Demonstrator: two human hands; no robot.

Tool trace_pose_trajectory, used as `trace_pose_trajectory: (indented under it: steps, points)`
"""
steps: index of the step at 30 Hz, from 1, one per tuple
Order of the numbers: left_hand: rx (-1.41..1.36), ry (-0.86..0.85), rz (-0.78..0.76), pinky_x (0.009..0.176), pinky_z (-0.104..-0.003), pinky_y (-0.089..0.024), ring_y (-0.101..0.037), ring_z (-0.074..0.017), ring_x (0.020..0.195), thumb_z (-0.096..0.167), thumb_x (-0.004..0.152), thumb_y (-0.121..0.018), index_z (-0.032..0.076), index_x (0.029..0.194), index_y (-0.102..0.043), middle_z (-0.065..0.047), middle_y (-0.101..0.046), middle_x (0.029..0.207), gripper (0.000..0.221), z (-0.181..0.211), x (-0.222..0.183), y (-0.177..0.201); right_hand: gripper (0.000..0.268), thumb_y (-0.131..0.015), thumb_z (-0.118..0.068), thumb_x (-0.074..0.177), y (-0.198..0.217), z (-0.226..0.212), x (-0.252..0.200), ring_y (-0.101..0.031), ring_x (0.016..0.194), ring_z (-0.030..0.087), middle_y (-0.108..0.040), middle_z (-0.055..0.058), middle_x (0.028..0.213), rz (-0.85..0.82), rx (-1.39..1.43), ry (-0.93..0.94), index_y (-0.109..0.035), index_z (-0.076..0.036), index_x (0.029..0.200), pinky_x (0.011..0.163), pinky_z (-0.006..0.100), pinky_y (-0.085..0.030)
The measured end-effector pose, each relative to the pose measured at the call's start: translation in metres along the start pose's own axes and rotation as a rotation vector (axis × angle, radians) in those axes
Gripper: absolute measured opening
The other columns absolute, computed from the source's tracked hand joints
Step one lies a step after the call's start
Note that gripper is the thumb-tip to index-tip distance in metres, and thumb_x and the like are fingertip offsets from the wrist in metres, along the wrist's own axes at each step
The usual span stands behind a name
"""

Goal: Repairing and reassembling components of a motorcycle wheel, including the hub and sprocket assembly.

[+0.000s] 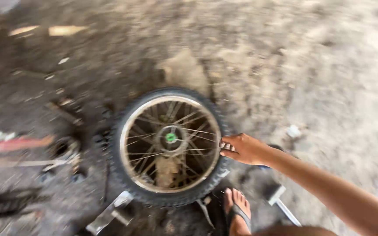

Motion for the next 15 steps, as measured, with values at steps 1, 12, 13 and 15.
trace_pose_trajectory:
  steps: [1, 12, 13, 15]
  points:
    - [0.210, 0.051, -0.063, 0.122, -0.039, -0.014, -0.023, -0.0209, 0.154, 0.064, 0.097, -0.041, 0.017, 0.156, -0.040, -0.005, -0.029, 0.168, 0.076, -0.010, -0.007, -0.005, 0.037, -0.064, -0.041, 0.095, -0.002, 0.019, -0.028, -0.070, 0.093, 0.039, -0.072, 0.018, 0.095, 0.057, -0.012, -0.068, -0.064, -0.007, 0.111, 0.080, 0.050, -0.055]
    - [0.596, -0.124, -0.169, 0.125, -0.036, -0.013, -0.020, -0.0154, 0.156, 0.063, 0.098, -0.047, 0.018, 0.156, -0.038, 0.000, -0.030, 0.168, 0.074, -0.001, -0.041, -0.033, 0.019, -0.064, -0.024, 0.097, -0.301, 0.196, -0.407, -0.072, 0.090, 0.042, -0.074, 0.021, 0.093, 0.751, 0.200, -1.234, -0.068, -0.006, 0.101, 0.078, 0.051, -0.058]
    - [0.416, -0.132, -0.110, 0.123, -0.037, -0.016, -0.024, -0.0167, 0.153, 0.062, 0.097, -0.049, 0.018, 0.153, -0.040, -0.001, -0.032, 0.164, 0.071, 0.017, -0.046, -0.034, 0.020, -0.067, -0.025, 0.093, -0.336, 0.185, -0.425, -0.073, 0.090, 0.041, -0.075, 0.021, 0.095, 0.815, 0.207, -1.300, -0.071, -0.008, 0.103, 0.080, 0.050, -0.059]
    - [0.006, -0.154, -0.030, 0.118, -0.039, -0.022, -0.030, -0.0192, 0.146, 0.058, 0.096, -0.053, 0.018, 0.147, -0.044, -0.003, -0.038, 0.155, 0.065, 0.074, -0.063, -0.063, 0.023, -0.070, -0.025, 0.088, -0.400, 0.170, -0.434, -0.074, 0.090, 0.040, -0.075, 0.021, 0.096, 0.871, 0.213, -1.313, -0.073, -0.010, 0.106, 0.082, 0.050, -0.060]
Point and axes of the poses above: each hand's wrist, its own x-axis towards the middle knuckle, its own y-axis out of the back of the hand, z = x × y, the point moved 4 cm from there along x, towards the middle knuckle
